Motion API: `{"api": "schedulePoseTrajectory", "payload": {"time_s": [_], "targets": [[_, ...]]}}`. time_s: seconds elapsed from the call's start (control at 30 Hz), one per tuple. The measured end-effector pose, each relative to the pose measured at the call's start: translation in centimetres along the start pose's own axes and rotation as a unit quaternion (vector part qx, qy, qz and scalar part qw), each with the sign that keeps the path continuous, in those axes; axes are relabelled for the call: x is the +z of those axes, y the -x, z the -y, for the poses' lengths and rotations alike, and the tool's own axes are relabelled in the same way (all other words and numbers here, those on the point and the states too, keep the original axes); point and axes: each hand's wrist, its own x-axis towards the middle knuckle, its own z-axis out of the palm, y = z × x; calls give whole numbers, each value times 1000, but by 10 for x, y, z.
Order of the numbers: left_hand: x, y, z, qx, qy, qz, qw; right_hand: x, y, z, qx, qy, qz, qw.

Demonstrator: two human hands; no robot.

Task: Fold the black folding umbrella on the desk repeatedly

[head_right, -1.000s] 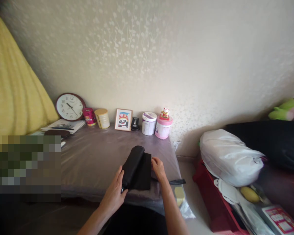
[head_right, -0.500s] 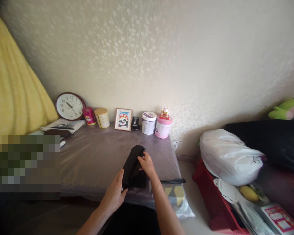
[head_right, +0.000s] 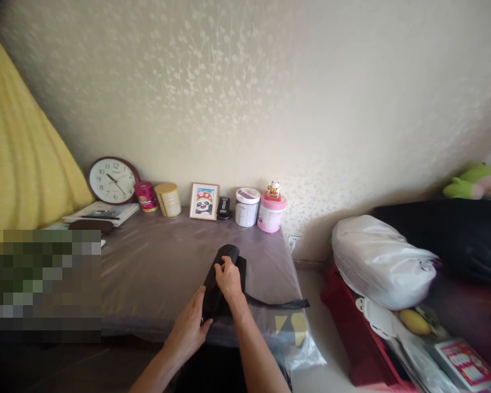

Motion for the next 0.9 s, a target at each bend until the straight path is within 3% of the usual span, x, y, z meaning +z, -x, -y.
{"api": "schedulePoseTrajectory", "payload": {"time_s": [0.17, 0.37, 0.5, 0.63, 0.7, 0.8, 0.9], "targets": [[-11, 1, -6, 12, 59, -15, 998, 4, 12, 7, -76, 35, 6, 997], [-22, 2, -13, 20, 50, 18, 998, 8, 16, 3, -88, 53, 6, 995], [-19, 2, -12, -3, 13, 39, 999, 7, 14, -1, -90, -14, 29, 995], [-13, 3, -9, -8, 0, 28, 1000, -6, 8, -15, -20, -138, 88, 986], [-11, 3, -8, -5, -3, 17, 1000, -18, 5, -27, 2, -121, 40, 992], [-12, 3, -9, -6, -13, 15, 1000, -36, 3, -49, 14, 16, -67, 998], [-13, 4, -11, -8, -23, 15, 1000, -44, 3, -64, 59, 66, -70, 994]]}}
